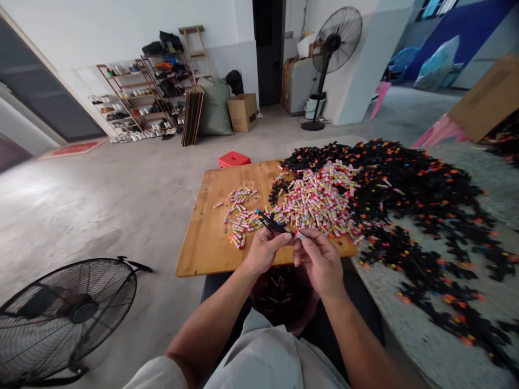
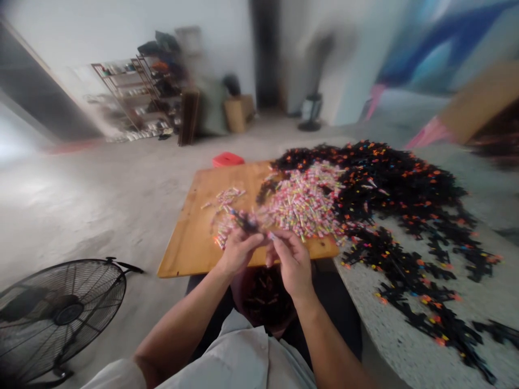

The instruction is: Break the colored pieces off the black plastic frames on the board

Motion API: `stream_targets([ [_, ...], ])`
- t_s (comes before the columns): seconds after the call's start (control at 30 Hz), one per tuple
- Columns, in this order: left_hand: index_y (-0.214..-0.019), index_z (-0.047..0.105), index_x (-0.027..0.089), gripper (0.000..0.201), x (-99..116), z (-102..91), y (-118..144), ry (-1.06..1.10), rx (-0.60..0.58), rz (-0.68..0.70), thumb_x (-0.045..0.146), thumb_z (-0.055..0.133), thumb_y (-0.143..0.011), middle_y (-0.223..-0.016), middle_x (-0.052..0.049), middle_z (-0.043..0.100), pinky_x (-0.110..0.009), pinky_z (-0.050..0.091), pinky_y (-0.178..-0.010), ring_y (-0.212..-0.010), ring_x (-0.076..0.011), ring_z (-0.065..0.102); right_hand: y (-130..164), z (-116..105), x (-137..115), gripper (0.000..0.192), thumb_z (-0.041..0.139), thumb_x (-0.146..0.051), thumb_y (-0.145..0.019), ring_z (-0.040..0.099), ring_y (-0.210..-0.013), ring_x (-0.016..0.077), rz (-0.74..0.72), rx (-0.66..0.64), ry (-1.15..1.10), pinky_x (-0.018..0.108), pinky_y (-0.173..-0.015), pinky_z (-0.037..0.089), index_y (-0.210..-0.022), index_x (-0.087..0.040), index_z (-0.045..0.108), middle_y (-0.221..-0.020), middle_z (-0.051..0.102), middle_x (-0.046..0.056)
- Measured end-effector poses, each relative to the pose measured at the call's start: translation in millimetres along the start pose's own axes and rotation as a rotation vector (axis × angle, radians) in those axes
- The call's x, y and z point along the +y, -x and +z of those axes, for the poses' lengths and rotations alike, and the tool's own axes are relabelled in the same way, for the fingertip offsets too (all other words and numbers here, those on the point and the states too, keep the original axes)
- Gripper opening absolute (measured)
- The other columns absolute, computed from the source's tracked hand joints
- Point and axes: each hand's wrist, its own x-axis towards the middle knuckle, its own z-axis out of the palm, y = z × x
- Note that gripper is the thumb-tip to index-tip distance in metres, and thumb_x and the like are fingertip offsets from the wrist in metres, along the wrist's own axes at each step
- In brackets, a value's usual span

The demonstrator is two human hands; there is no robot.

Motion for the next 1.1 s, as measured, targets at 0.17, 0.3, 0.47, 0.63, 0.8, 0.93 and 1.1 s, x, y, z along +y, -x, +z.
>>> stream_targets([
  [0.17, -0.083, 0.07, 0.013, 0.032, 4.2, 3.4, -0.3, 0.038, -0.071, -0.012, 0.04, 0.087, -0.078, -0.079, -0.005, 0.069, -0.032, 0.055, -0.079, -0.072, -0.0151, 0.064, -3.2, -3.4, -0.6, 0.019, 0.073, -0.036, -0.092, 0.061, -0.049, 0.0104, 0.09, -0.032, -0.109, 0.023, -0.046, 0.048, -0.105, -0.021, 0.072, -0.073, 0.069, -0.002],
  [0.3, -0.081, 0.069, 0.012, 0.036, 7.3, 5.9, 1.2, 0.054, -0.086, -0.062, 0.043, 0.087, -0.078, -0.076, -0.005, 0.068, -0.032, 0.054, -0.077, -0.07, -0.0146, 0.063, -3.4, -6.9, 0.1, 0.021, 0.074, -0.039, -0.091, 0.061, -0.049, 0.0107, 0.119, -0.036, -0.121, 0.022, -0.046, 0.049, -0.103, -0.021, 0.072, -0.072, 0.069, -0.002],
  [0.47, -0.079, 0.069, 0.011, 0.037, 8.1, 8.0, 3.0, 0.002, -0.026, -0.032, 0.042, 0.089, -0.076, -0.075, -0.003, 0.067, -0.03, 0.052, -0.076, -0.07, -0.0136, 0.062, -1.3, -13.1, -1.4, 0.023, 0.072, -0.041, -0.094, 0.064, -0.052, 0.0123, 0.075, -0.039, 0.01, 0.025, -0.05, 0.052, -0.105, -0.021, 0.071, -0.073, 0.07, -0.001],
  [0.63, -0.081, 0.069, 0.012, 0.033, 2.5, 11.7, 7.3, 0.001, 0.112, -0.037, 0.037, 0.09, -0.074, -0.076, -0.001, 0.067, -0.029, 0.054, -0.077, -0.072, -0.0125, 0.063, 3.5, -17.1, -5.6, 0.028, 0.07, -0.046, -0.096, 0.068, -0.058, 0.0172, -0.033, -0.019, 0.292, 0.032, -0.057, 0.059, -0.109, -0.022, 0.071, -0.079, 0.072, 0.002],
  [0.8, -0.084, 0.07, 0.012, 0.034, -6.8, 13.9, 10.6, 0.101, 0.19, -0.086, 0.035, 0.092, -0.072, -0.079, -0.002, 0.069, -0.029, 0.056, -0.079, -0.073, -0.0128, 0.065, 6.6, -18.6, -6.6, 0.027, 0.066, -0.046, -0.098, 0.069, -0.059, 0.0182, -0.088, -0.038, 0.486, 0.033, -0.06, 0.06, -0.112, -0.024, 0.071, -0.079, 0.072, 0.003],
  [0.93, -0.079, 0.069, 0.01, 0.036, -16.1, 12.2, 13.0, 0.201, 0.199, -0.192, 0.034, 0.094, -0.07, -0.077, -0.003, 0.069, -0.029, 0.057, -0.079, -0.072, -0.0122, 0.066, 6.5, -26.7, 3.2, 0.03, 0.068, -0.048, -0.097, 0.067, -0.056, 0.0165, -0.018, -0.045, 0.468, 0.03, -0.056, 0.056, -0.109, -0.021, 0.071, -0.076, 0.071, 0.002],
  [1.1, -0.082, 0.069, 0.011, 0.037, -38.3, 16.1, 17.1, 0.186, 0.321, -0.154, 0.034, 0.095, -0.068, -0.078, -0.002, 0.069, -0.028, 0.057, -0.079, -0.073, -0.0125, 0.067, 13.3, -32.5, 23.2, 0.039, 0.073, -0.054, -0.09, 0.06, -0.046, 0.0132, 0.149, 0.025, 0.25, 0.027, -0.046, 0.051, -0.105, -0.018, 0.071, -0.071, 0.068, -0.001],
])
